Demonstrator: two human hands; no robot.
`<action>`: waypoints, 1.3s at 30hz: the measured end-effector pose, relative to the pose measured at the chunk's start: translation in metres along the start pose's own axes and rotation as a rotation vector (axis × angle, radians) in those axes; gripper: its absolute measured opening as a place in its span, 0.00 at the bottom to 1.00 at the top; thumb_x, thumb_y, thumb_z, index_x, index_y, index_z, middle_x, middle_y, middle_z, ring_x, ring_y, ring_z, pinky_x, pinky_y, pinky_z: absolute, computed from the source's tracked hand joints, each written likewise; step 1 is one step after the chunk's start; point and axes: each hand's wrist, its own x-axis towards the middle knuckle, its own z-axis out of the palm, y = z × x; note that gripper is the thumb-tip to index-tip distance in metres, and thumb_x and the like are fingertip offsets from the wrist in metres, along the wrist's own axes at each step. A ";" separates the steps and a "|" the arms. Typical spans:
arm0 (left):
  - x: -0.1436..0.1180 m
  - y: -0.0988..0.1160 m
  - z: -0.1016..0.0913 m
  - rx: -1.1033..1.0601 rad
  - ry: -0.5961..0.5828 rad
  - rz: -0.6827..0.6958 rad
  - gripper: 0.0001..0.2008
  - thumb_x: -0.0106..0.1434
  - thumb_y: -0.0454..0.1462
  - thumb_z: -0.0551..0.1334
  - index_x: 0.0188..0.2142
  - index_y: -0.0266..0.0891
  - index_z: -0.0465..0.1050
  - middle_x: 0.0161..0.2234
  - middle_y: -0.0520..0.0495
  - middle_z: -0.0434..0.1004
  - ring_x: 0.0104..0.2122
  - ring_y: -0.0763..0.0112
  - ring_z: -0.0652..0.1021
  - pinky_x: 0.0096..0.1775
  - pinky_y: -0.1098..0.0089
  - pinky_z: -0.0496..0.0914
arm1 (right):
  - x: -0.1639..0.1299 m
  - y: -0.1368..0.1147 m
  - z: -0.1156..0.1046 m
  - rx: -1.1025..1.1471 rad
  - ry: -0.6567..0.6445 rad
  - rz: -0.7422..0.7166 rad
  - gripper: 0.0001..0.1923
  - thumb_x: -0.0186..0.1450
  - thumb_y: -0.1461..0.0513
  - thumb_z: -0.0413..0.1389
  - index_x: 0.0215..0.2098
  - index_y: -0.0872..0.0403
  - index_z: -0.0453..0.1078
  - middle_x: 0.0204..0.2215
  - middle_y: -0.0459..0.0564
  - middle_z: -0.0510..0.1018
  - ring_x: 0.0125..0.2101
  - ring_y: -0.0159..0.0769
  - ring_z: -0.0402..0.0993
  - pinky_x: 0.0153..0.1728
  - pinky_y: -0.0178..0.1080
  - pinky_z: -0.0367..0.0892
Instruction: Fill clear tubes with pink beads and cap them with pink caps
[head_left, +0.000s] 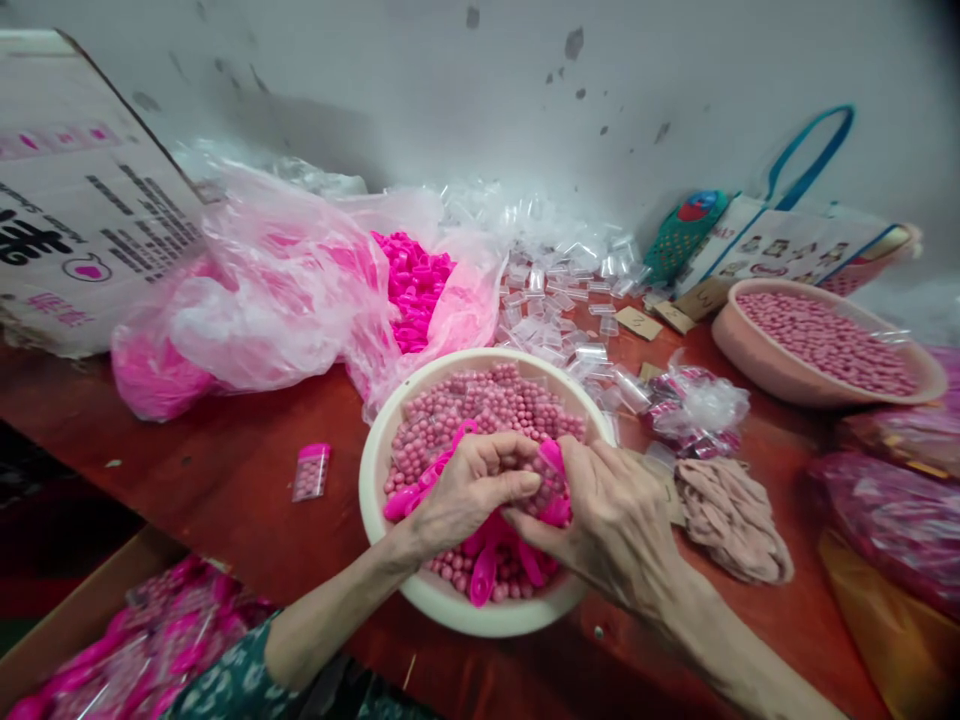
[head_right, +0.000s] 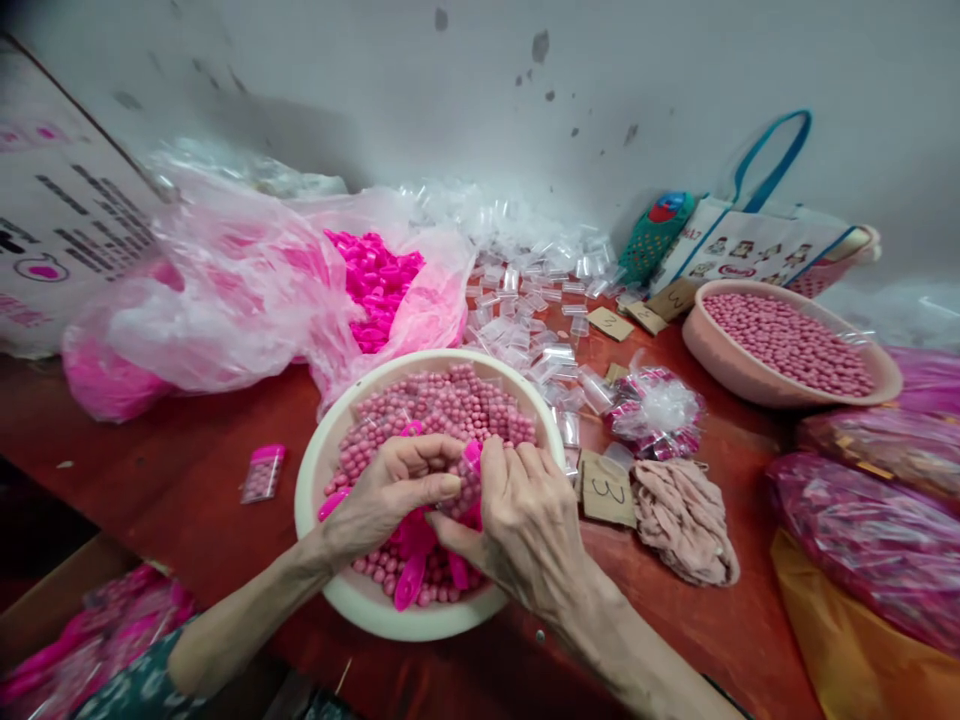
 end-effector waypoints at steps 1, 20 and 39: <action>0.000 0.000 0.000 0.002 0.006 0.007 0.07 0.55 0.32 0.64 0.34 0.32 0.73 0.29 0.49 0.74 0.27 0.76 0.73 0.31 0.76 0.68 | 0.002 0.000 0.000 -0.007 0.025 -0.004 0.19 0.59 0.49 0.53 0.26 0.58 0.66 0.19 0.50 0.68 0.22 0.40 0.66 0.25 0.39 0.60; 0.000 0.001 -0.003 -0.015 -0.055 -0.022 0.08 0.60 0.35 0.61 0.39 0.33 0.71 0.26 0.50 0.72 0.24 0.76 0.72 0.26 0.75 0.68 | -0.015 0.027 -0.023 0.527 -0.374 0.139 0.20 0.69 0.60 0.44 0.59 0.52 0.57 0.46 0.53 0.74 0.43 0.39 0.73 0.40 0.39 0.72; 0.001 0.004 0.006 0.000 -0.009 -0.023 0.09 0.64 0.40 0.57 0.36 0.36 0.66 0.25 0.52 0.67 0.21 0.80 0.66 0.24 0.78 0.63 | -0.007 0.025 -0.023 0.545 -0.250 0.132 0.18 0.66 0.68 0.45 0.53 0.53 0.65 0.34 0.50 0.79 0.33 0.37 0.76 0.33 0.37 0.74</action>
